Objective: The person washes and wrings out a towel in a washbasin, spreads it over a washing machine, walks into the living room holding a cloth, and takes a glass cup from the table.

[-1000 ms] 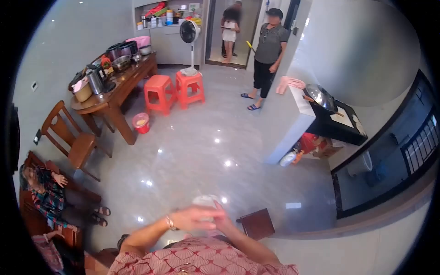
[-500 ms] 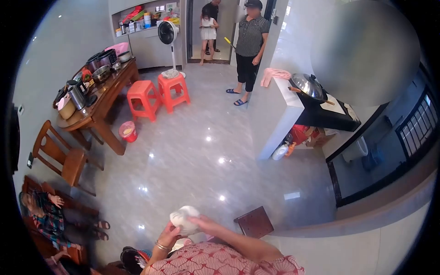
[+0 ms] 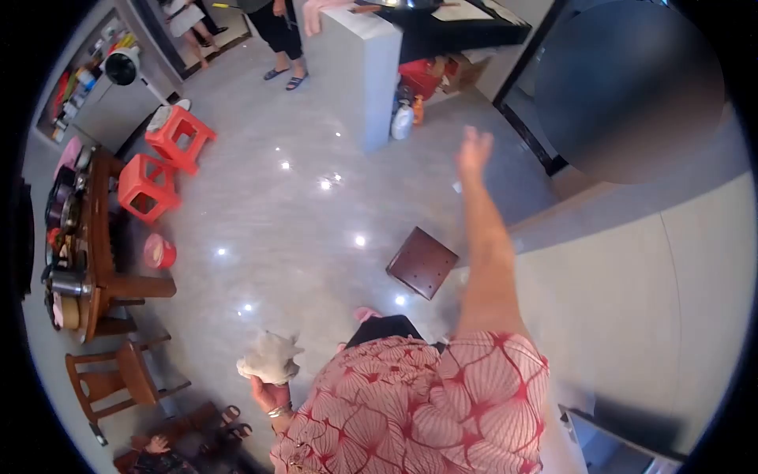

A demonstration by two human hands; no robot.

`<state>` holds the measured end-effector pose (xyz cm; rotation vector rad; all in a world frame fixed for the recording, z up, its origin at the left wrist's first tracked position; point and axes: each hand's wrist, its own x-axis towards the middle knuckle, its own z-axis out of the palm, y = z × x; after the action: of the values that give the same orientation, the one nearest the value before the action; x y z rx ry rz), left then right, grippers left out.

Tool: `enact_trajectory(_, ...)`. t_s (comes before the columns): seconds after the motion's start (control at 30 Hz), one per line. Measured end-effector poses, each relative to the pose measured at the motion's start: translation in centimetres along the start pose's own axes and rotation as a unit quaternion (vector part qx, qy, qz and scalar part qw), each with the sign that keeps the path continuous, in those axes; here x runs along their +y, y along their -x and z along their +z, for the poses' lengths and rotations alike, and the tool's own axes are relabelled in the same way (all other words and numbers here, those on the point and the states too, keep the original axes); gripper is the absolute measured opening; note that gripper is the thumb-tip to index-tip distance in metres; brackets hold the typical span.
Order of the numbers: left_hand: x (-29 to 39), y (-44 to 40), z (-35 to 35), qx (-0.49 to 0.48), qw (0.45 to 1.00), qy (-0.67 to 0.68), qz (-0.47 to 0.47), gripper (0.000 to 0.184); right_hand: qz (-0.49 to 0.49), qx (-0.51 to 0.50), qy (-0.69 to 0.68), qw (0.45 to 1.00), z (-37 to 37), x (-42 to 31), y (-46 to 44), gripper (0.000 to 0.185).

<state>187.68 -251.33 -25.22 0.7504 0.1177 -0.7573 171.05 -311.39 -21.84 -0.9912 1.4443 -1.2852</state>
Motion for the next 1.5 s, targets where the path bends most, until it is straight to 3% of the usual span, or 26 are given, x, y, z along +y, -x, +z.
enact_trajectory(0.07,-0.8,0.3,0.5,0.059,0.998,0.029,-0.010,0.050,-0.083,0.086,0.117,0.986,-4.0,1.4,-2.9,0.060)
enact_trajectory(0.1,-1.2,0.2,1.4,0.083,0.995,0.049,-0.007,0.049,-0.040,0.033,0.058,0.997,-4.6,3.3,-2.4,0.057)
enact_trajectory(0.13,-1.6,-0.1,2.2,0.015,0.998,0.064,0.010,0.047,0.010,-0.015,0.001,1.000,-5.3,5.0,-1.8,0.054)
enact_trajectory(0.17,-2.5,-1.0,1.7,0.042,0.997,0.068,0.002,0.047,0.063,-0.057,-0.048,0.995,-6.0,6.9,-1.1,0.051)
enact_trajectory(0.2,-2.4,-1.9,2.5,0.031,0.995,0.095,-0.022,0.047,-0.060,-0.103,0.070,0.990,-7.5,14.4,-3.3,0.046)
enact_trajectory(0.23,-2.8,-2.1,3.2,0.024,0.991,0.120,-0.056,0.046,0.117,-0.228,0.226,0.940,-9.6,20.6,-6.2,0.042)
enact_trajectory(0.27,-3.7,-2.5,3.6,0.029,0.989,0.141,-0.038,0.046,0.189,-0.306,0.270,0.893,-8.2,19.5,-3.2,0.039)
enact_trajectory(0.3,-3.9,-2.9,3.6,0.041,0.990,0.118,-0.061,0.045,0.270,-0.371,0.311,0.832,-7.4,19.3,3.3,0.035)
enact_trajectory(0.33,-3.5,-3.2,3.5,0.048,0.991,0.087,-0.089,0.044,0.328,-0.403,0.241,0.820,-6.4,18.3,8.8,0.033)
enact_trajectory(0.37,-3.3,-3.6,4.0,0.048,0.991,0.090,-0.083,0.044,0.316,-0.511,0.276,0.750,-4.7,21.4,11.1,0.034)
enact_trajectory(0.4,-3.4,-3.5,4.4,0.061,0.993,0.055,-0.081,0.045,0.341,-0.572,0.231,0.709,-3.0,19.5,15.9,0.035)
enact_trajectory(0.43,-4.0,-3.2,4.4,0.071,0.994,0.022,-0.084,0.046,0.337,-0.598,0.227,0.691,-2.1,23.6,18.1,0.036)
enact_trajectory(0.6,-3.1,-2.4,2.9,0.091,0.995,0.030,-0.010,0.039,0.372,-0.753,0.085,0.535,5.4,13.3,33.3,0.042)
enact_trajectory(0.7,-0.6,-2.0,3.2,0.114,0.992,-0.035,0.040,0.042,0.339,-0.808,0.036,0.481,8.0,9.7,38.5,0.046)
enact_trajectory(0.8,1.2,-2.3,2.5,0.164,0.977,-0.113,0.070,0.047,0.289,-0.845,0.081,0.443,10.5,8.8,41.9,0.049)
enact_trajectory(0.9,3.7,-3.4,2.2,0.139,0.964,-0.212,0.079,0.047,0.234,-0.862,0.113,0.436,12.5,7.4,44.2,0.051)
enact_trajectory(0.93,5.1,-3.9,2.6,0.162,0.961,-0.211,0.074,0.050,0.168,-0.868,0.163,0.438,13.2,5.8,44.8,0.053)
enact_trajectory(1.03,8.5,-5.2,1.1,0.178,0.961,-0.177,0.117,0.051,0.116,-0.871,0.154,0.451,14.5,7.9,46.6,0.052)
enact_trajectory(1.3,12.6,-10.0,-1.6,0.159,0.955,-0.219,0.119,0.052,0.070,-0.859,0.241,0.445,18.9,9.9,49.0,0.046)
enact_trajectory(1.37,13.0,-11.1,-1.4,0.141,0.971,-0.168,0.098,0.050,0.051,-0.863,0.236,0.444,19.2,9.3,48.6,0.045)
enact_trajectory(1.43,13.2,-12.4,-0.6,0.091,0.991,-0.090,0.047,0.046,0.167,-0.795,0.172,0.558,20.1,9.0,48.3,0.040)
enact_trajectory(1.5,13.2,-13.6,-0.5,0.069,0.997,-0.024,0.004,0.052,0.113,-0.801,0.084,0.582,21.3,8.8,48.0,0.041)
